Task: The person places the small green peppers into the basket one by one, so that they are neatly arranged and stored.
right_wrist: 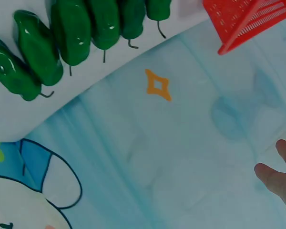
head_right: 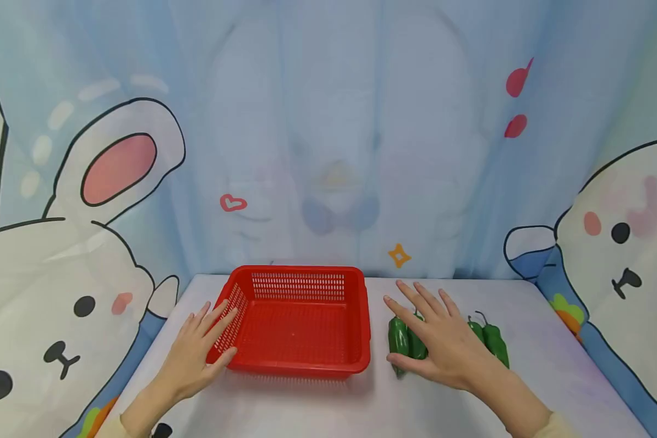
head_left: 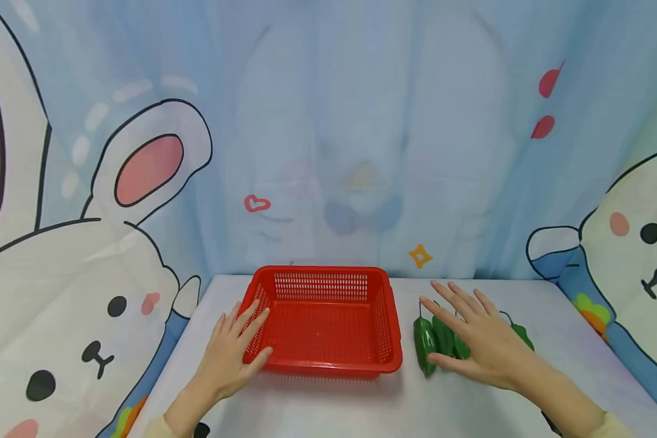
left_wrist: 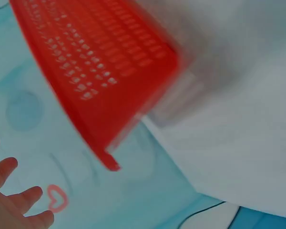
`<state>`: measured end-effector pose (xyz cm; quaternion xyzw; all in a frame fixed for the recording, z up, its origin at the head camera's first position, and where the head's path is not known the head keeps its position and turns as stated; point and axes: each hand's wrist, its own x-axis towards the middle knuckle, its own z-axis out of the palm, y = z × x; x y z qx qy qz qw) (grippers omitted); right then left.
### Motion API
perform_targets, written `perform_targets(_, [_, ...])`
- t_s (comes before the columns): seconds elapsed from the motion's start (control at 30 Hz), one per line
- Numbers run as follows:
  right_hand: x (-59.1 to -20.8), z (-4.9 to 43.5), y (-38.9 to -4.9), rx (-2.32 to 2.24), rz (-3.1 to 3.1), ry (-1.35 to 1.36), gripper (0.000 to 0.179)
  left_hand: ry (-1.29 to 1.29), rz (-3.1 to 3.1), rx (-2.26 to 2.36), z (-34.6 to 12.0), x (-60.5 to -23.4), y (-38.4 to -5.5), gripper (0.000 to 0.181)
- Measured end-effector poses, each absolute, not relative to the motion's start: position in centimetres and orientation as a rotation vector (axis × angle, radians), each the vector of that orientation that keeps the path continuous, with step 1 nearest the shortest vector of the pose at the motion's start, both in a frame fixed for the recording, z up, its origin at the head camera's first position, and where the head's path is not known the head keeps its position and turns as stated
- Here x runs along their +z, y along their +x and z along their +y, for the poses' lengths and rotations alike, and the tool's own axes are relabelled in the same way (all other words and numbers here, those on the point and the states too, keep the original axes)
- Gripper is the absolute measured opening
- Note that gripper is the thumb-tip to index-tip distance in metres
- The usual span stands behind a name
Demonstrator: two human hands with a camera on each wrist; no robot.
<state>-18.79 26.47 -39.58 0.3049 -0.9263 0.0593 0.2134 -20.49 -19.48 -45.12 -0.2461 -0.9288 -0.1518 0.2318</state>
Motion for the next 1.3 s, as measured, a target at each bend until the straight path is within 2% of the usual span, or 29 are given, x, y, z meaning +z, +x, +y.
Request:
perform_targets(0.3, [-40.7, 28.1, -18.6, 0.223, -2.624, 0.757, 0.089, -0.534, -2.630, -0.540, -20.8, -46.8, -23.3, 0.066])
perform_targets(0.67, [-40.3, 28.5, -18.8, 0.284, -2.612, 0.730, 0.089, -0.462, -2.670, -0.760, -20.7, -46.9, -26.2, 0.062])
perform_targets(1.03, [-40.2, 28.7, -18.5, 0.400, -2.585, 0.721, 0.086, -0.392, -2.659, -0.950, -20.9, -49.3, -26.3, 0.066])
perform_targets(1.3, [-41.0, 30.6, -18.7, 0.590, -2.706, 0.573, 0.081, -0.388, -2.626, -1.032, -20.7, -49.8, -25.7, 0.066])
